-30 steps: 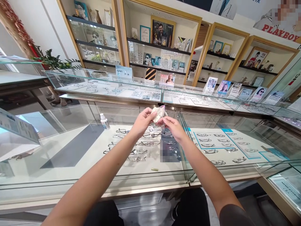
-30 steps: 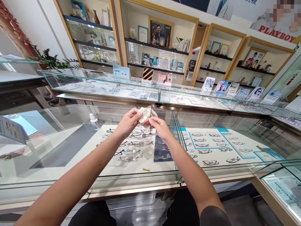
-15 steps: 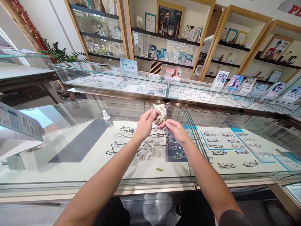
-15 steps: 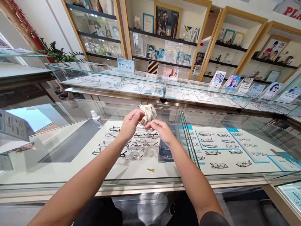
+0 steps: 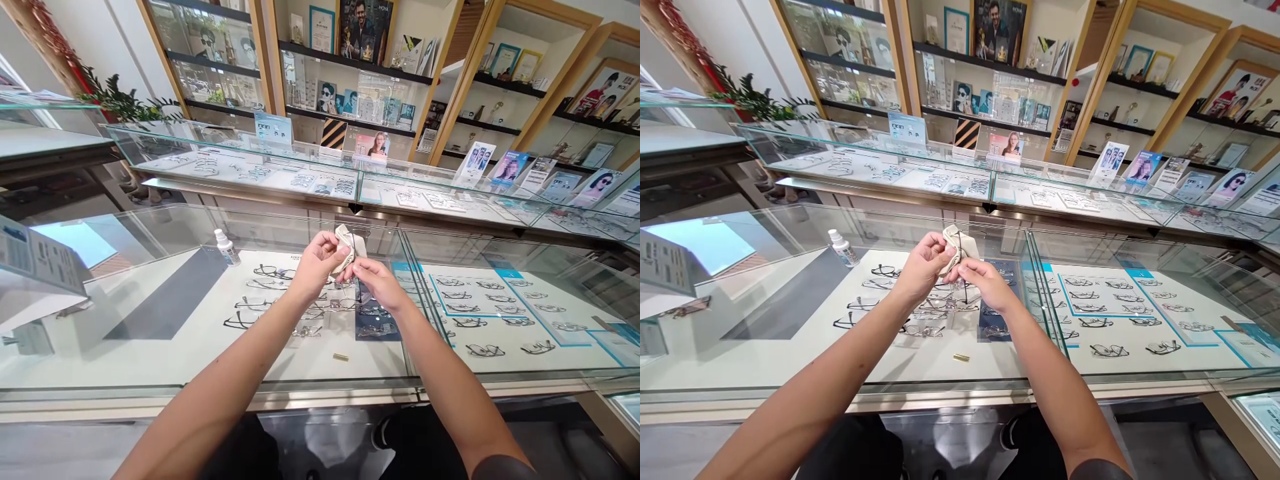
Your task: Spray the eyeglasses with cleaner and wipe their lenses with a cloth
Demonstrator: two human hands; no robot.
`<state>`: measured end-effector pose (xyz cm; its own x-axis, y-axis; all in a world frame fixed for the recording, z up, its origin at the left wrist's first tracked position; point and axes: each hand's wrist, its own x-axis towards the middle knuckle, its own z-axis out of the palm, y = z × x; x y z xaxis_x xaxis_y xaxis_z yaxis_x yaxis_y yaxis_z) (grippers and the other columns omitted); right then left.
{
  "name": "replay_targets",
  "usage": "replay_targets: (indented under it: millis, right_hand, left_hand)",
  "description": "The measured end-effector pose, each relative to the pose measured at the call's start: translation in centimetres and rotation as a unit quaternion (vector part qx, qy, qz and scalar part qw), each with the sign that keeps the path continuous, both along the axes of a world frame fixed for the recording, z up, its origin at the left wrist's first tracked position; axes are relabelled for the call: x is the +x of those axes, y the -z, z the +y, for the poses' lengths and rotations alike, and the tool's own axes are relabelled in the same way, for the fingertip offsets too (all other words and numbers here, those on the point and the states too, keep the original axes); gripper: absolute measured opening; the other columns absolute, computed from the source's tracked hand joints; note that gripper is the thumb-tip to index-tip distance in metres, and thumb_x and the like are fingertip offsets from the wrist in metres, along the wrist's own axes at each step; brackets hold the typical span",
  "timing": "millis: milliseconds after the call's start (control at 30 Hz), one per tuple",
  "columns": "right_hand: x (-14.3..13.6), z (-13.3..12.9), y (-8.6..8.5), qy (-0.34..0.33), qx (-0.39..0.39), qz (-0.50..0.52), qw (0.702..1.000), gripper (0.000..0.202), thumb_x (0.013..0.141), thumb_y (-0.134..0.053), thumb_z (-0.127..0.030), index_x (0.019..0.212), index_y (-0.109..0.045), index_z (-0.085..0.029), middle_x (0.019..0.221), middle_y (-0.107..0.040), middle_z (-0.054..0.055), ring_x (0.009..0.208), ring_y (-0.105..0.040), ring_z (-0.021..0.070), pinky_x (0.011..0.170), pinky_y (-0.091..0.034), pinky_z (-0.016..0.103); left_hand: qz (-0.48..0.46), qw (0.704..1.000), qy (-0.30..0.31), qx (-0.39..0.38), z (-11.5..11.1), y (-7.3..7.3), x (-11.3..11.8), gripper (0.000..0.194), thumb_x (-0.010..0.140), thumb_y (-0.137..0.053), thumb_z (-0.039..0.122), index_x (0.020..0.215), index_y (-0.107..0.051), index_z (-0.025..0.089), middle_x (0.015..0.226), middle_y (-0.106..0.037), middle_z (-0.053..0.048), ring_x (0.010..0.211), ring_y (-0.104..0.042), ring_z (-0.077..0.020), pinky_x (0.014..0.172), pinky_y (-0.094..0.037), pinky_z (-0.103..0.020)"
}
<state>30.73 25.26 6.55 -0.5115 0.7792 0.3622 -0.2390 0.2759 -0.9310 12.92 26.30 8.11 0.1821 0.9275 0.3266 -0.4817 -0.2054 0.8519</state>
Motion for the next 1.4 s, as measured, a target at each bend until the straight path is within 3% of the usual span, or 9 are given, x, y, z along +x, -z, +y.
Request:
replay_targets:
  millis: [133, 267, 367, 500, 700, 867, 1100, 1267, 1400]
  right_hand:
    - [-0.1, 0.0, -0.1, 0.0, -0.012, -0.005, 1.0, 0.037, 0.101, -0.07, -0.058, 0.09, -0.076, -0.023, 0.094, -0.079, 0.005, 0.101, -0.071, 0.0234, 0.101, -0.048, 0.037]
    - [-0.4, -0.2, -0.1, -0.009, -0.02, -0.004, 1.0, 0.039, 0.1, -0.071, -0.059, 0.089, -0.076, -0.023, 0.095, -0.079, 0.005, 0.102, -0.071, 0.0237, 0.102, -0.049, 0.038]
    - [-0.4, -0.3, 0.0, -0.017, -0.015, -0.002, 1.0, 0.036, 0.102, -0.069, -0.057, 0.089, -0.075, -0.023, 0.096, -0.079, 0.005, 0.103, -0.071, 0.0235, 0.101, -0.049, 0.037]
    - [-0.3, -0.4, 0.0, -0.021, -0.018, -0.008, 1.0, 0.036, 0.102, -0.069, -0.057, 0.089, -0.075, -0.024, 0.098, -0.078, 0.006, 0.105, -0.07, 0.0243, 0.103, -0.049, 0.039]
    - [-0.2, -0.3, -0.2, -0.009, -0.022, -0.021, 0.999, 0.042, 0.097, -0.072, -0.065, 0.089, -0.075, -0.024, 0.097, -0.078, 0.007, 0.102, -0.069, 0.0248, 0.103, -0.05, 0.04]
    - [-0.2, -0.2, -0.1, -0.022, -0.04, 0.007, 0.999, 0.035, 0.099, -0.072, -0.057, 0.09, -0.076, -0.023, 0.095, -0.077, 0.006, 0.1, -0.069, 0.0237, 0.1, -0.05, 0.038]
    - [-0.4, -0.7, -0.5, -0.032, -0.093, 0.029, 0.995, 0.04, 0.094, -0.077, -0.06, 0.085, -0.074, -0.022, 0.091, -0.077, 0.008, 0.097, -0.07, 0.0256, 0.097, -0.053, 0.04]
    - [-0.5, -0.7, -0.5, -0.036, -0.116, 0.022, 0.992, 0.044, 0.09, -0.079, -0.065, 0.083, -0.073, -0.022, 0.092, -0.077, 0.01, 0.101, -0.071, 0.0276, 0.1, -0.054, 0.043]
    - [-0.5, -0.6, -0.3, -0.044, -0.095, -0.002, 0.994, 0.045, 0.092, -0.077, -0.065, 0.084, -0.077, -0.021, 0.092, -0.077, 0.007, 0.1, -0.072, 0.0255, 0.106, -0.051, 0.042]
  left_hand:
    - [0.016, 0.999, -0.023, 0.015, -0.2, 0.0, 0.1, 0.045, 0.086, -0.09, 0.051, 0.094, -0.059, 0.019, 0.07, -0.064, 0.004, 0.043, -0.057, -0.0094, 0.04, -0.044, -0.022]
    - [-0.014, 0.999, -0.042, -0.004, -0.2, -0.2, 0.1, 0.054, 0.076, -0.099, 0.046, 0.098, -0.055, 0.022, 0.074, -0.068, 0.006, 0.041, -0.055, -0.0084, 0.038, -0.043, -0.022]
    - [-0.004, 0.999, -0.005, -0.036, -0.3, -0.5, -0.1, 0.064, 0.072, -0.101, 0.047, 0.106, -0.052, 0.023, 0.072, -0.07, 0.006, 0.04, -0.056, -0.0105, 0.039, -0.044, -0.023]
    - [0.07, 0.994, 0.061, -0.054, -0.3, -0.9, -0.6, 0.059, 0.079, -0.094, 0.058, 0.103, -0.057, 0.019, 0.057, -0.067, 0.002, 0.039, -0.054, -0.0118, 0.043, -0.042, -0.023]
    - [0.115, 0.99, 0.067, -0.055, -0.4, -0.9, -0.8, 0.053, 0.085, -0.087, 0.064, 0.087, -0.059, 0.018, 0.059, -0.068, -0.002, 0.045, -0.054, -0.0106, 0.047, -0.041, -0.023]
    - [0.095, 0.993, 0.074, -0.02, -0.4, -0.7, -0.7, 0.047, 0.087, -0.087, 0.057, 0.105, -0.066, 0.019, 0.061, -0.067, 0.001, 0.047, -0.053, -0.0113, 0.05, -0.042, -0.023]
    - [0.07, 0.988, 0.137, -0.032, -0.3, -0.6, -0.8, 0.048, 0.083, -0.093, 0.049, 0.102, -0.061, 0.018, 0.064, -0.07, -0.001, 0.046, -0.054, -0.0103, 0.052, -0.044, -0.023]
    - [0.059, 0.991, 0.113, -0.028, -0.3, -0.3, -0.5, 0.046, 0.081, -0.095, 0.046, 0.098, -0.062, 0.017, 0.06, -0.07, -0.001, 0.042, -0.052, -0.0101, 0.047, -0.042, -0.023]
    - [0.062, 0.994, 0.082, -0.03, -0.8, -0.5, -0.2, 0.047, 0.08, -0.093, 0.053, 0.093, -0.065, 0.017, 0.055, -0.068, -0.002, 0.04, -0.053, -0.0123, 0.042, -0.039, -0.024]
